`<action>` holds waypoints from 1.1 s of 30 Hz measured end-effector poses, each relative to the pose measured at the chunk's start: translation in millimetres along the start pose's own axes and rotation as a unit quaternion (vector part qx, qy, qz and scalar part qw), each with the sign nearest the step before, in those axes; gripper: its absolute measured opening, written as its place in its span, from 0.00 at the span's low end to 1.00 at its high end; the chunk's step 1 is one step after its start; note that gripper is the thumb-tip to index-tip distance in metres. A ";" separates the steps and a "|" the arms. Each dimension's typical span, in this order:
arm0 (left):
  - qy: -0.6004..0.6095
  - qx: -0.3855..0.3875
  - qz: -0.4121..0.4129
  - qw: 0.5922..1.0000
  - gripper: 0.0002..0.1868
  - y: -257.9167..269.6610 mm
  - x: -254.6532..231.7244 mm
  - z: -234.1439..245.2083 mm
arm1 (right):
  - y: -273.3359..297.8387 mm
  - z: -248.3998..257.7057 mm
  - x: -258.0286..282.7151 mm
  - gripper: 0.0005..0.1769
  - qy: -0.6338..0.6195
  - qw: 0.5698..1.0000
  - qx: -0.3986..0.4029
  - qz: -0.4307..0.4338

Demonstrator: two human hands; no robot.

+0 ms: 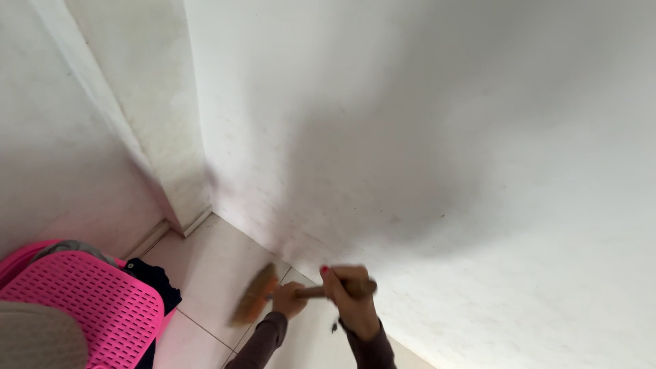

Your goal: The recorder uses a broom to sweep dust and debris across a tiled floor in a home.

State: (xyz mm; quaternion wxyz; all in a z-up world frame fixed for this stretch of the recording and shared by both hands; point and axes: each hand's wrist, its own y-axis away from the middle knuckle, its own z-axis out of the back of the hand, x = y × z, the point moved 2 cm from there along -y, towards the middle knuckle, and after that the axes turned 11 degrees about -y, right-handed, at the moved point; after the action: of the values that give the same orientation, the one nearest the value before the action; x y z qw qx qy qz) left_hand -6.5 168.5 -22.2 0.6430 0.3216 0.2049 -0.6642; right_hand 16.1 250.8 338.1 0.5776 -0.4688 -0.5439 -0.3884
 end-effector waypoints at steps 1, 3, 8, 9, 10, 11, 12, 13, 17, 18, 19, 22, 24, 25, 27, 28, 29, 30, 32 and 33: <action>0.029 0.027 0.023 0.999 0.08 2.3 -19.9 7.4 | -8.9 -4.7 16.4 0.24 0.008 0.999 -0.008 -0.030; 0.031 -0.026 0.005 0.999 0.08 -18.0 -32.9 30.4 | -31.2 8.4 41.5 0.13 -0.057 0.998 0.005 0.014; -0.063 -0.170 -0.056 0.982 0.09 -48.6 7.0 90.5 | -56.3 11.1 57.5 0.12 -0.241 0.932 0.200 0.182; -0.056 -0.166 -0.037 0.984 0.07 -50.7 17.7 110.7 | -55.1 4.4 42.3 0.10 -0.220 0.946 0.156 0.182; -0.050 -0.162 -0.020 0.985 0.09 -56.0 28.1 132.1 | -55.0 -2.1 27.3 0.08 -0.197 0.957 0.111 0.184; -0.051 -0.158 -0.024 0.986 0.09 -58.6 40.1 136.7 | -52.2 -5.1 6.4 0.08 -0.196 0.957 0.105 0.186; -0.051 -0.123 -0.008 0.991 0.10 -60.8 53.1 139.3 | -48.7 -8.3 -15.6 0.10 -0.148 0.970 0.093 0.169; -0.052 -0.088 0.009 0.995 0.11 -63.8 65.5 141.2 | -45.6 -10.5 -37.8 0.13 -0.099 0.980 0.081 0.151; -0.094 0.001 -0.019 0.995 0.09 -77.7 92.2 12.1 | -6.6 -1.8 -2.9 0.22 0.000 0.996 0.042 0.077; -0.071 -0.027 -0.076 0.994 0.10 -81.3 79.9 -16.7 | -5.9 13.4 -0.3 0.22 -0.007 0.998 0.032 0.056; -0.047 -0.053 -0.133 0.989 0.13 -84.0 68.1 -45.7 | -4.6 28.5 2.3 0.23 -0.014 0.999 0.022 0.035; -0.009 0.116 -0.064 0.991 0.10 -27.5 -45.0 -52.5 | 13.1 55.8 40.0 0.13 -0.006 0.996 -0.010 0.091; 0.033 0.144 -0.053 0.988 0.11 -3.0 -96.2 -41.3 | 24.5 65.0 42.1 0.18 0.027 0.998 -0.028 0.044; 0.075 0.166 -0.037 0.983 0.12 8.5 -123.4 -33.8 | 30.0 69.2 45.0 0.23 0.057 0.998 -0.037 -0.003; 0.075 0.187 -0.023 0.979 0.12 23.5 -151.6 -29.0 | 36.5 72.0 49.9 0.22 0.073 0.996 -0.048 -0.016; 0.072 0.203 -0.005 0.977 0.13 29.6 -161.1 -25.3 | 38.6 71.4 49.7 0.21 0.085 0.995 -0.054 -0.027; 0.070 0.203 -0.010 0.977 0.13 28.4 -164.8 -20.4 | 40.7 75.0 60.3 0.21 0.086 0.994 -0.058 -0.024; 0.048 0.173 -0.033 0.983 0.11 29.0 -168.8 -13.4 | 43.3 77.5 71.9 0.18 0.017 0.999 -0.032 -0.012; 0.022 0.145 -0.059 0.987 0.11 25.5 -163.1 -10.8 | 47.3 80.1 95.4 0.15 -0.054 0.999 -0.009 0.003; -0.004 0.069 -0.114 0.991 0.11 21.0 -154.5 -11.8 | 48.8 79.5 109.2 0.13 -0.122 0.991 -0.004 0.063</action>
State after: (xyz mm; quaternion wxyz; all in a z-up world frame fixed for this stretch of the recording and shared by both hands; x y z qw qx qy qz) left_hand 10.9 286.3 79.1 0.5403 0.3369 0.1916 -0.7469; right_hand 53.6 346.8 438.1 0.5285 -0.5478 -0.5782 -0.2936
